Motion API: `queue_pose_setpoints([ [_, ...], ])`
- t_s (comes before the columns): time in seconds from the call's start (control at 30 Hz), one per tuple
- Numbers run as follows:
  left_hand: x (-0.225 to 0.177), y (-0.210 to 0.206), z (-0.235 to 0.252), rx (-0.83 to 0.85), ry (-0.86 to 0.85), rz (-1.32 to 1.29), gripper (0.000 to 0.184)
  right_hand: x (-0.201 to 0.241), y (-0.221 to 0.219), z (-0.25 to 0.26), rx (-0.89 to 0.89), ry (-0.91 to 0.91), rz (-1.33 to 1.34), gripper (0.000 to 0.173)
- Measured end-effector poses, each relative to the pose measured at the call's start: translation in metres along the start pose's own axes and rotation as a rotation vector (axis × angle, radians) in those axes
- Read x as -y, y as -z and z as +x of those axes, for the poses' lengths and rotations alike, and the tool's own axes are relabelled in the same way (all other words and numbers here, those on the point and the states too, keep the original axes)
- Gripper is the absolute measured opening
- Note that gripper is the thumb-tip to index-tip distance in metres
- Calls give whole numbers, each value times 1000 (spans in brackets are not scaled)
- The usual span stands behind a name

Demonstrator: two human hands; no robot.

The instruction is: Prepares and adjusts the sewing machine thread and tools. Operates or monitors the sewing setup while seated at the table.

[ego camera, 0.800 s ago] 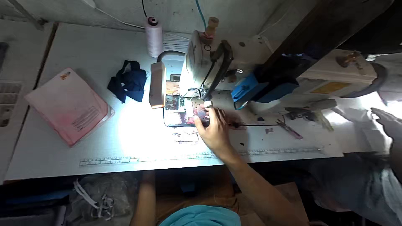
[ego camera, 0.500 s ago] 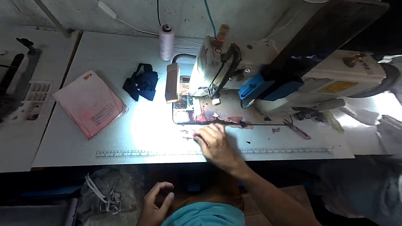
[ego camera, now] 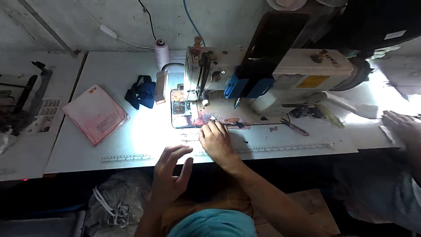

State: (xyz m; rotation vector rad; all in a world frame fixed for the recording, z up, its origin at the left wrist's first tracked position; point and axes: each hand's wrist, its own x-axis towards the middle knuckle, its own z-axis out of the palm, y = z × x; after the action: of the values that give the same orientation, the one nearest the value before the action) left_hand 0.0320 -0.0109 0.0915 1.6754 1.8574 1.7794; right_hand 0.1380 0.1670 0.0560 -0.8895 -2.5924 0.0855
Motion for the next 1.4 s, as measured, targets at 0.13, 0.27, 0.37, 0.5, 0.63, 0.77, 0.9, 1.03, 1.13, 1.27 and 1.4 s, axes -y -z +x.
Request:
queue_pose_setpoints([
  [0.13, 9, 1, -5, 33, 33, 108, 25, 1, 9, -16, 81, 61, 146, 25],
  [0.27, 27, 0, 9, 220, 6, 328, 36, 7, 40, -47, 288, 107, 543, 23],
  [0.37, 34, -4, 18, 449, -136, 282, 32, 3, 70, -64, 452, 202, 760, 20],
  [0.5, 32, -5, 16, 562, -199, -31, 18, -30, 91, -73, 597, 268, 1097, 13],
  [0.63, 37, -13, 10, 545, -190, -25, 11, -73, 106, -78, 489, 49, 796, 25],
  [0.77, 39, -16, 6, 512, -166, 65, 10, -166, 98, -70, 112, -323, 96, 39],
  [0.9, 32, -15, 8, 490, -146, 116, 9, -236, 96, -68, 107, -561, -75, 39],
  [1.03, 29, -13, 9, 459, -132, 128, 9, -239, 96, -75, 72, -495, -204, 26],
  [1.13, 29, -15, 10, 439, -128, 138, 10, -204, 100, -86, -59, -488, -106, 31],
  [1.27, 29, -21, 15, 434, -121, 160, 10, -112, 103, -98, -10, -406, 381, 39],
  [1.4, 21, -23, 32, 442, -122, 205, 14, -48, 100, -88, 11, -154, 487, 28],
])
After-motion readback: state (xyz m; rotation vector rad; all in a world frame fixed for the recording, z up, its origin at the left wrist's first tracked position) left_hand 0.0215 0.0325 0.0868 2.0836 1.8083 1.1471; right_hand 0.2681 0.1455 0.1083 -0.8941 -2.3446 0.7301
